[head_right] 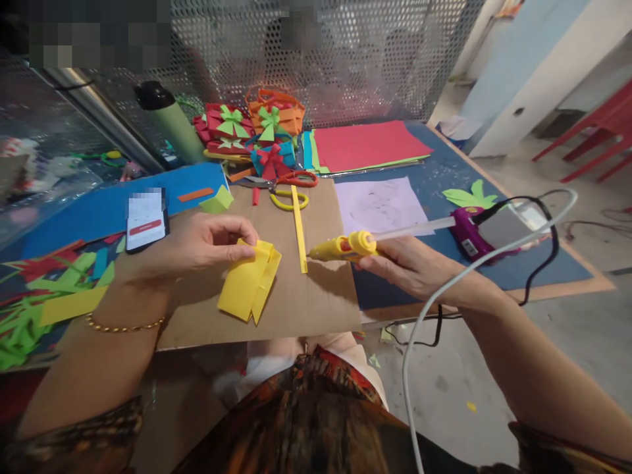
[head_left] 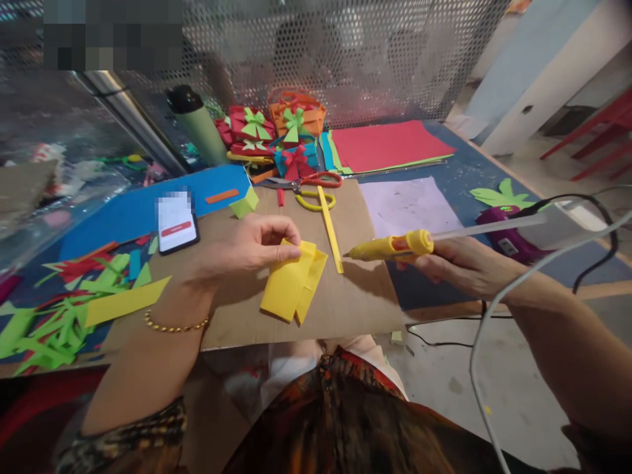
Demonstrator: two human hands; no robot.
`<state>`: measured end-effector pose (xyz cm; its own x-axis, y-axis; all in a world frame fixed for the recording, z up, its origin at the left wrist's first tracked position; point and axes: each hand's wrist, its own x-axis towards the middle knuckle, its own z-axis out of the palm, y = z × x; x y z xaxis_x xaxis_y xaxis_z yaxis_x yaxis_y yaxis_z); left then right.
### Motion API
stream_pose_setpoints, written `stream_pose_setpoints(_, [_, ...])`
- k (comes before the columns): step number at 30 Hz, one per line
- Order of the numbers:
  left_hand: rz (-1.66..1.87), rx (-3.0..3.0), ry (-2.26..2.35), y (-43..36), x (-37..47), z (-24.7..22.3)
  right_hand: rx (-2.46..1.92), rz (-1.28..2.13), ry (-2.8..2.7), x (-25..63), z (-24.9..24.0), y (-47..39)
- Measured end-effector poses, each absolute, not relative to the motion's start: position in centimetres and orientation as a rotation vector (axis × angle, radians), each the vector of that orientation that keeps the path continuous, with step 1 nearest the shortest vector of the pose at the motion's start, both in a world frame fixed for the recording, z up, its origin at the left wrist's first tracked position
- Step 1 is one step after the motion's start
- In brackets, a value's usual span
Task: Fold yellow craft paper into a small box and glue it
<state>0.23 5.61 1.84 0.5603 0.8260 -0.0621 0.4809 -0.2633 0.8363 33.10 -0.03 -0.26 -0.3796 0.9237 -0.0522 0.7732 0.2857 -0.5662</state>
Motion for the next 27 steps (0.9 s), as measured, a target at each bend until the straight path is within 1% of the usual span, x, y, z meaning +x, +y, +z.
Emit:
stream_pose_setpoints(3, [0.478,1.925,1.049,5.59,0.23,1.92,-1.37,0.951,-2.304,32.82,-0.17,-0.04])
stream_pose_setpoints(5, [0.484,1.921,1.043,5.59,0.24,1.96,-1.362,0.984,-2.307,32.75,-0.17,0.05])
stream_pose_setpoints(9, [0.476,1.929,1.015,5.75,0.1,1.82,-1.393,0.96,-2.339,32.74,-0.38,0.16])
stream_pose_setpoints(20, [0.452,1.945,1.007,5.88,-0.06,1.7,-1.25,0.955,-2.355,32.87,-1.01,0.61])
stream_pose_setpoints(27, [0.417,1.958,1.007,5.97,0.0,1.79,-1.235,0.922,-2.363,33.04,-0.98,0.63])
